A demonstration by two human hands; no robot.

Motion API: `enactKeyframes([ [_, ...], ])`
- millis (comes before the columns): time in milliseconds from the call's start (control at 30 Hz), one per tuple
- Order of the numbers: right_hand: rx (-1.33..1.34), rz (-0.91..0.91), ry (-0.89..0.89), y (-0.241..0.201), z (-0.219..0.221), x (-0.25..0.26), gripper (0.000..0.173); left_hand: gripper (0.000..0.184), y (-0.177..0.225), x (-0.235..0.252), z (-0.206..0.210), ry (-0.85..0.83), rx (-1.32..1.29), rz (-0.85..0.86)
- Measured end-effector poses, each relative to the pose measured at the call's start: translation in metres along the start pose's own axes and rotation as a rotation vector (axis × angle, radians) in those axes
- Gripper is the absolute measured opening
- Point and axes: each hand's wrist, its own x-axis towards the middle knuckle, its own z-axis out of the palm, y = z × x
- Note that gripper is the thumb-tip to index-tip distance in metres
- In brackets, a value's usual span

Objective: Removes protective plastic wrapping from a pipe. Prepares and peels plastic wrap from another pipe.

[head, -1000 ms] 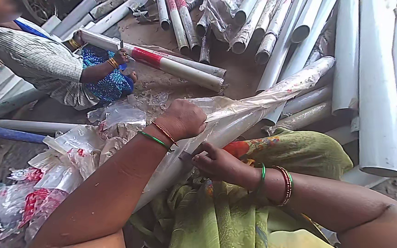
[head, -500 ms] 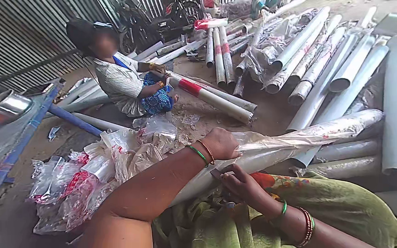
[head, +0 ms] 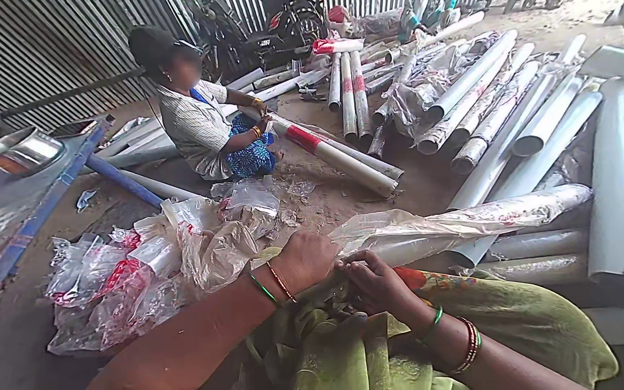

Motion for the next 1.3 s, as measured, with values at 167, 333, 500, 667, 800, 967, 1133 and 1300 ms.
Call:
enactKeyframes([
  [167, -0.004, 0.036, 0.040, -0.007, 0.011, -0.008, 0.020, 0.032, -0.012, -0.004, 0.030, 0.377, -0.086, 0.106],
  [333, -0.027, 0.100, 0.065, -0.015, 0.025, -0.008, 0.025, 0.018, -0.025, 0.009, 0.058, 0.831, -0.041, 0.266],
  [500, -0.075, 0.074, 0.036, -0.017, 0.038, -0.008, 0.028, 0.018, -0.030, 0.012, 0.061, 0.973, -0.014, 0.285],
  [667, -0.064, 0.066, 0.035, -0.019, 0.026, -0.015, 0.026, 0.020, -0.029, 0.010, 0.059, 0.993, -0.002, 0.268],
  [800, -0.071, 0.083, 0.096, -0.012, 0.012, -0.009, 0.026, 0.027, -0.032, 0.010, 0.059, 1.031, 0.019, 0.283],
  [967, -0.098, 0.140, -0.008, -0.018, 0.015, 0.000, 0.027, 0.033, -0.033, 0.010, 0.059, 1.029, 0.035, 0.249],
  [1133, -0.066, 0.161, -0.061, -0.031, 0.026, 0.000, 0.026, 0.037, -0.034, 0.009, 0.057, 1.012, 0.054, 0.213],
  [1300, -0.186, 0.093, -0.221, -0.032, 0.033, -0.025, 0.032, 0.038, -0.037, 0.009, 0.054, 1.060, 0.043, 0.190],
])
